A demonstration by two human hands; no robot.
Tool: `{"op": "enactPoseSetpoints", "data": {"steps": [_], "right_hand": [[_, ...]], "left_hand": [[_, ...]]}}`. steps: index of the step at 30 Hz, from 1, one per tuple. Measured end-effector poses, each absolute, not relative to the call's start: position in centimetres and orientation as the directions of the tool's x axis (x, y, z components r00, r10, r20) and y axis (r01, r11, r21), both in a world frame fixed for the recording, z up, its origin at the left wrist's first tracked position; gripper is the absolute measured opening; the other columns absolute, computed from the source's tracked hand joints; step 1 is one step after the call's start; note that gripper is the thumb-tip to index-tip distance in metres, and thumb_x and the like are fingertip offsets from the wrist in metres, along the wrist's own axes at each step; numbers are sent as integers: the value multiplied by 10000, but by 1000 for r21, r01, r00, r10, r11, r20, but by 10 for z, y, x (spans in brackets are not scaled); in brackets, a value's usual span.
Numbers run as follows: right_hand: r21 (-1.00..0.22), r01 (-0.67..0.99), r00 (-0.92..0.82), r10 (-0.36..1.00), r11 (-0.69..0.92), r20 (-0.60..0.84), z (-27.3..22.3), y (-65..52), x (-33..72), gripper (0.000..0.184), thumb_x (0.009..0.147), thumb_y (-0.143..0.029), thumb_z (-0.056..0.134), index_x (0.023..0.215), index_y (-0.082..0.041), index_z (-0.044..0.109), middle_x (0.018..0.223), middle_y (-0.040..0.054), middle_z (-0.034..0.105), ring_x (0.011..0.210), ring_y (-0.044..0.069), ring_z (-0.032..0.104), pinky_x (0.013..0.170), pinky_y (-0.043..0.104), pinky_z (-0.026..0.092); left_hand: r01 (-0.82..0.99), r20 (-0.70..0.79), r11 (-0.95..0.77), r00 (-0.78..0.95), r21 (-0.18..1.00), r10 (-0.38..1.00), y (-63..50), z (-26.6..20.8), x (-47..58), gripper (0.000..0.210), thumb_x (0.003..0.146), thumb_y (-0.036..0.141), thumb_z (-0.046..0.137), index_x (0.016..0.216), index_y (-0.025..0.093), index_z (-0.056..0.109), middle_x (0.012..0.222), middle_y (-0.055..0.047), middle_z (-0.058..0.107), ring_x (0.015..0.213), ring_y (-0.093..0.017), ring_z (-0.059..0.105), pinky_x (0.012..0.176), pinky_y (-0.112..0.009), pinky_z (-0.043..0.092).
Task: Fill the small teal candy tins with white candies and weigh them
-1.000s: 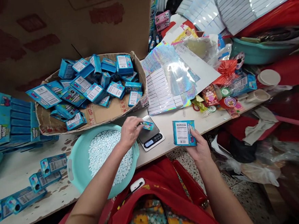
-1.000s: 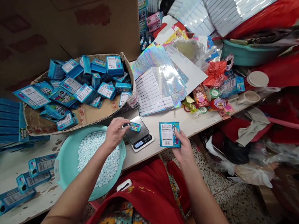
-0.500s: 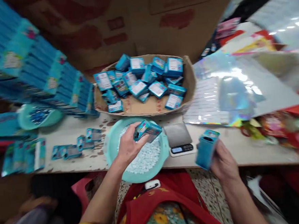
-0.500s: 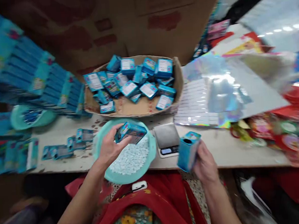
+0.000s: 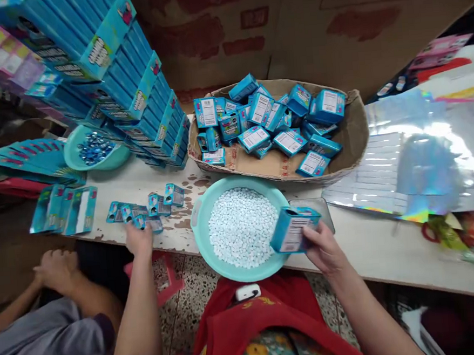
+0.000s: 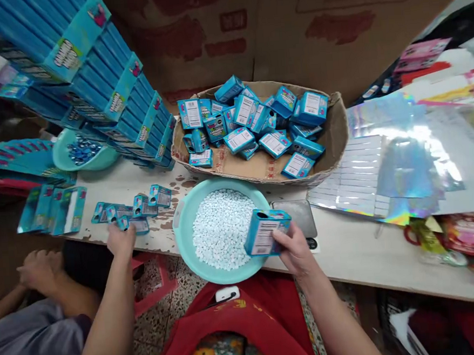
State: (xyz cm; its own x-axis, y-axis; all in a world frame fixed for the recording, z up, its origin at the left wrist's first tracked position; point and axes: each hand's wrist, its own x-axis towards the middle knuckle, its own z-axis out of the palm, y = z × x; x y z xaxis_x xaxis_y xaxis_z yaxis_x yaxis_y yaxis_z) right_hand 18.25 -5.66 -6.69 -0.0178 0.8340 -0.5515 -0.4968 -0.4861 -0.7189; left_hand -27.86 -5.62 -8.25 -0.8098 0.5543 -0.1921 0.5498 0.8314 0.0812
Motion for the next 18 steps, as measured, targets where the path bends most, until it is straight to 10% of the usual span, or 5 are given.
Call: {"op": "enactPoseSetpoints", "data": {"steps": [6,10,18], "right_hand": [[-790,-416,8,867,-450,-498,-65,-57,182,379,615,-314,816,946,-229,652,915,14,717,837,196,653,791,331,533],[-889,-316,165,904,-331,-395,-71,-61,187,448,599,-317,826,982,-248,604,850,-29,683,767,160,620,725,287,518],[-954,-14,221,929,-301,-296,-59,-62,190,469,651,-375,784,1058,-226,606,965,25,689,859,199,633,797,342,524]], "left_hand": [[759,82,610,-639,230,765,-58,-89,-209,579,904,423,380,1367,83,303,1351,-265,394,1276,-378,372,995,-539,342],[932,-136,204,-170,301,976,-63,-105,-108,525,906,491,381,1326,179,430,1367,-159,452,1315,-314,343,1081,-492,260],[914,-298,358,-293,192,908,-54,-147,0,658,820,640,433,1267,165,524,1246,-214,498,1161,-396,450,900,-550,382]]}}
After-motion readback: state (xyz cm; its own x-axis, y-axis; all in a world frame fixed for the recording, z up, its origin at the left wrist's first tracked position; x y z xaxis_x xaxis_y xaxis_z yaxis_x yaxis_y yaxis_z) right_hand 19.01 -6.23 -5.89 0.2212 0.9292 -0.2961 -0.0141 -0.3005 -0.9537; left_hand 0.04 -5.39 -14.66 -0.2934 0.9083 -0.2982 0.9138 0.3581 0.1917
